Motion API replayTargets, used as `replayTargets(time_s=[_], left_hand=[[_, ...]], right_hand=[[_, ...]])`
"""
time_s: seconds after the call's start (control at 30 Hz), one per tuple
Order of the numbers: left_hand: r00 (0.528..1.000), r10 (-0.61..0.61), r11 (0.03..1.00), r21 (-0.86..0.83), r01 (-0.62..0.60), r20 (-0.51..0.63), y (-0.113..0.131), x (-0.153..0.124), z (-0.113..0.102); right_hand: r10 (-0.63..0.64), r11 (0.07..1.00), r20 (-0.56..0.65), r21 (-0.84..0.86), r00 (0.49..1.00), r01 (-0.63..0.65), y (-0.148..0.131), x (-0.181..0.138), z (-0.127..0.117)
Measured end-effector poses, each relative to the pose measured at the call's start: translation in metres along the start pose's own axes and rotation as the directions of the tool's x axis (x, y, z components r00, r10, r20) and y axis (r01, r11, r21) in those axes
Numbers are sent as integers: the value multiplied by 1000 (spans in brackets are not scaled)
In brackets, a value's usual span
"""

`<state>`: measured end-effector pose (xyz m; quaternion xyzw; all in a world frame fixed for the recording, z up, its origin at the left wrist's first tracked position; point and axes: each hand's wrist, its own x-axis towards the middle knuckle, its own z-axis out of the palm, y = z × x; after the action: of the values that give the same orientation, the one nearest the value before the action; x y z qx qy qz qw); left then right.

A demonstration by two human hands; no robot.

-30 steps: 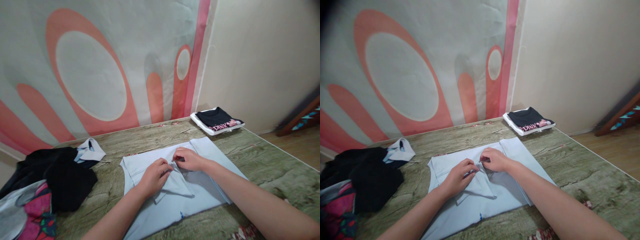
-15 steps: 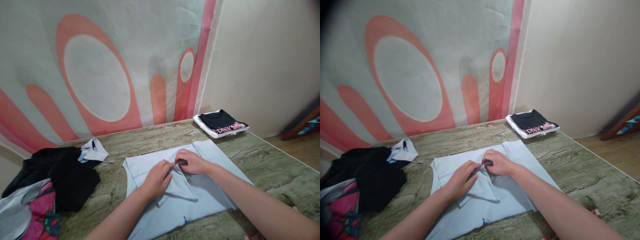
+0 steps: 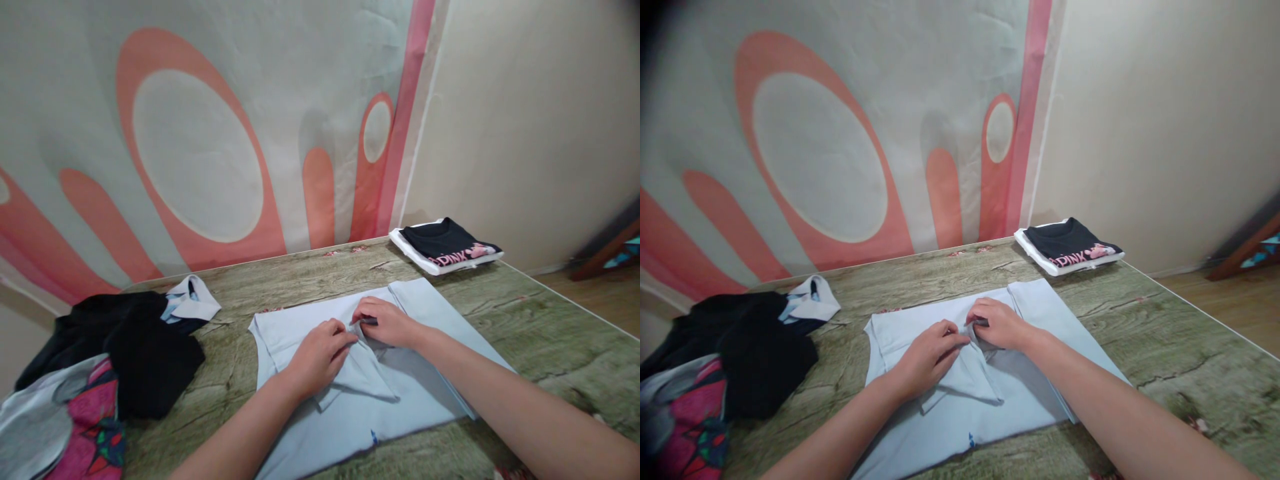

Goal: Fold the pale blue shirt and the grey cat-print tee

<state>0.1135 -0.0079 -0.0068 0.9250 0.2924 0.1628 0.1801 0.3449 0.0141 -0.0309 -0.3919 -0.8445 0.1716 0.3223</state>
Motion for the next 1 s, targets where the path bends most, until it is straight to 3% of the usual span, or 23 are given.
replayTargets(time_s=[0.47,0.67,1.0], left_hand=[[1000,24,998,59,-24,7,2,1,-1],[996,45,990,133,-54,70,8,1,-5],[989,101,988,103,-112,106,4,2,-5]], right_hand=[[21,1000,-14,15,1000,-21,0,1,0],[20,1000,-10,11,1000,-20,-1,0,-1],[15,1000,-14,-15,1000,-15,-2,-1,-3]])
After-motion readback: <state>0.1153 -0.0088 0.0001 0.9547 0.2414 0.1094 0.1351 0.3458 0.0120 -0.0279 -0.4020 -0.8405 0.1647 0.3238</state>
